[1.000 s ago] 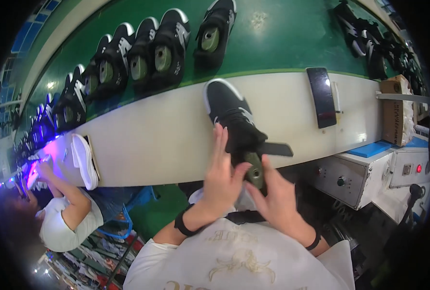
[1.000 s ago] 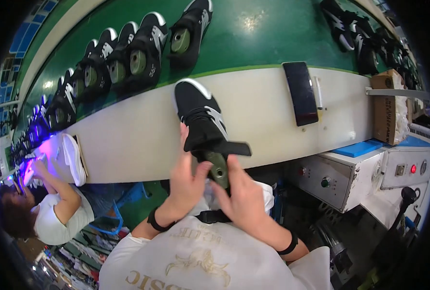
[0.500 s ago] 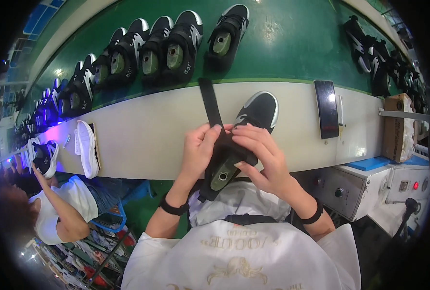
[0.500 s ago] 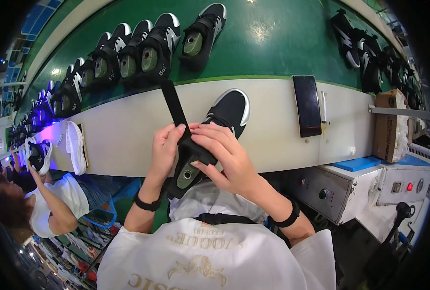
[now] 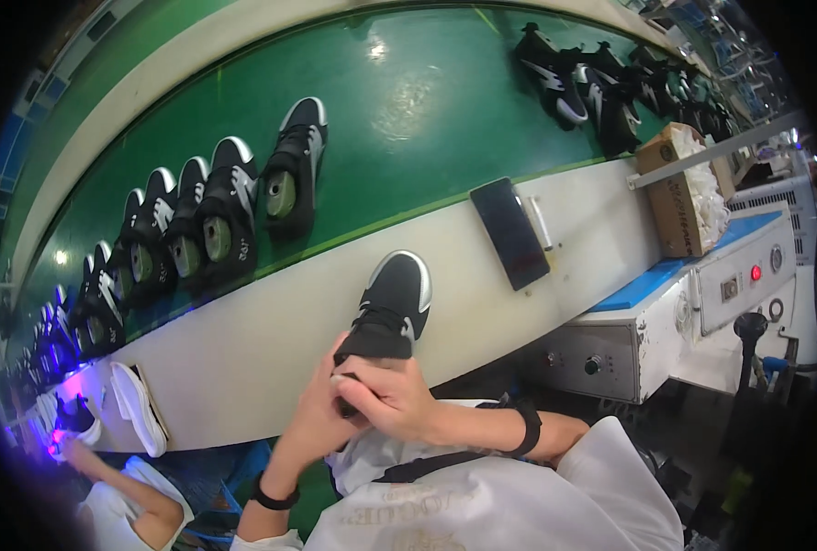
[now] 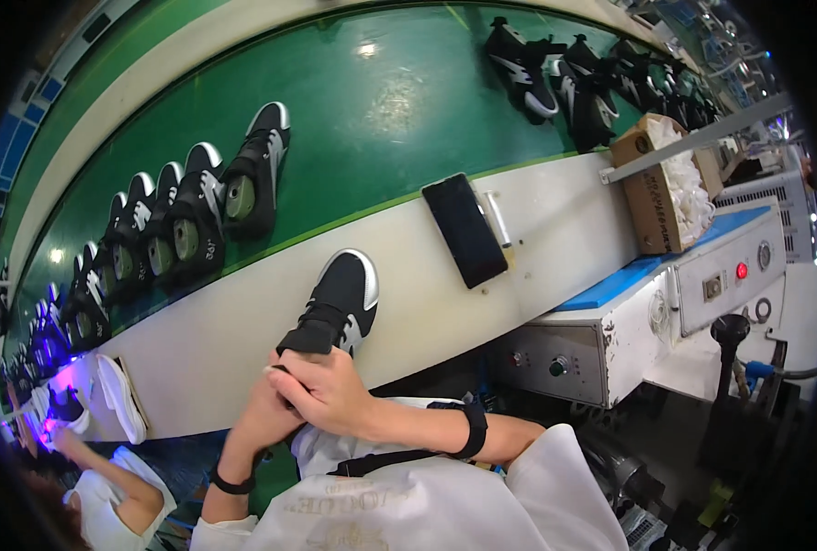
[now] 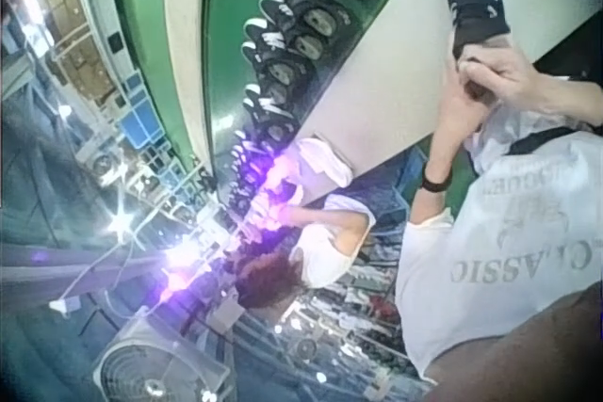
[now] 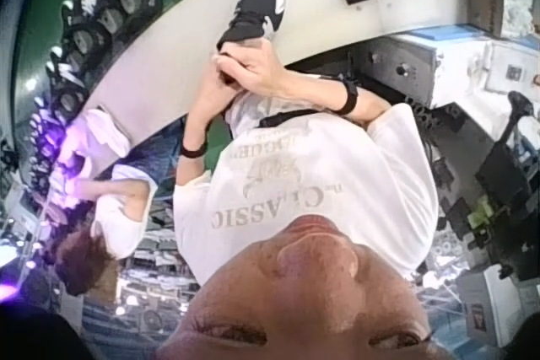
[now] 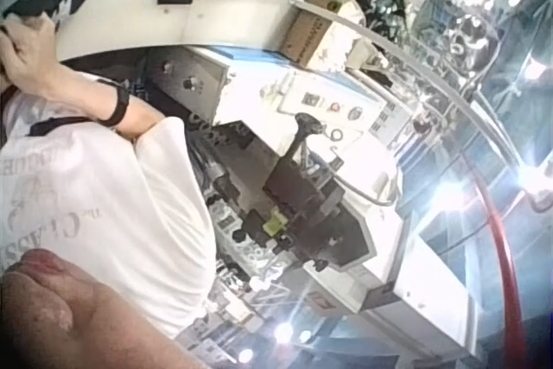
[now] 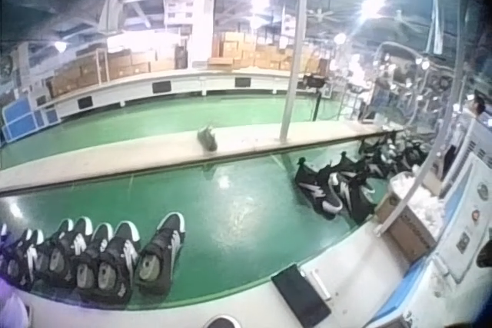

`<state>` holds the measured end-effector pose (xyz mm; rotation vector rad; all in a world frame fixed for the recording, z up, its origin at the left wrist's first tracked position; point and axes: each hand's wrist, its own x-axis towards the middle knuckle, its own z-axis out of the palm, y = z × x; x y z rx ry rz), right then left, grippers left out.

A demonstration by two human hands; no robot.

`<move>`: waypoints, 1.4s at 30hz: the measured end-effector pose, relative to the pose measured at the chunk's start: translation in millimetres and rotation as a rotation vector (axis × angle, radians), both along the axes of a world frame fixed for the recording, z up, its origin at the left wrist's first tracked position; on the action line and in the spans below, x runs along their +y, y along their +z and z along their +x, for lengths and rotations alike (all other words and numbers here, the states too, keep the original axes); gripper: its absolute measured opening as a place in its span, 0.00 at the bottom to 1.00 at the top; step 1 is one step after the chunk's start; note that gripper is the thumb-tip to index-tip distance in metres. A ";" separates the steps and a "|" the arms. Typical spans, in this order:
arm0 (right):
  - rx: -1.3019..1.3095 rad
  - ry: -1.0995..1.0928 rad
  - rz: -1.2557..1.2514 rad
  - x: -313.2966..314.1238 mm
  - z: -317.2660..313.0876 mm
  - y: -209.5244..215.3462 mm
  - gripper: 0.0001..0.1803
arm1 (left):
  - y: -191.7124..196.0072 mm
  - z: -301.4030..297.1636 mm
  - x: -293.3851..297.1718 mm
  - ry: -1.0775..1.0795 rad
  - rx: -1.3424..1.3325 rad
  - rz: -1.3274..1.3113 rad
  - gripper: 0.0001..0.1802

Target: The worker inspects shoe components, adjusts them, and places completed shoes onto a conveyor belt in a factory setting.

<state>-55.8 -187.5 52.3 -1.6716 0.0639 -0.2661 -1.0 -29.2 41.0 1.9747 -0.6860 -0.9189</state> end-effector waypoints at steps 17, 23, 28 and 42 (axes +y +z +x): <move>-0.319 0.259 -0.446 -30.1 20.6 -6.2 0.21 | -19.1 55.6 18.2 0.074 -0.381 -0.017 0.09; 0.025 0.631 -0.514 -59.7 38.2 -0.1 0.22 | 49.3 9.3 33.5 0.285 0.091 0.250 0.12; 0.108 0.871 -0.469 -73.1 52.3 11.2 0.26 | 69.6 -54.2 11.8 -0.032 -0.300 0.043 0.14; -0.103 0.628 -0.682 -48.7 40.1 -11.5 0.29 | 35.1 -15.9 -6.8 0.059 -0.801 0.124 0.23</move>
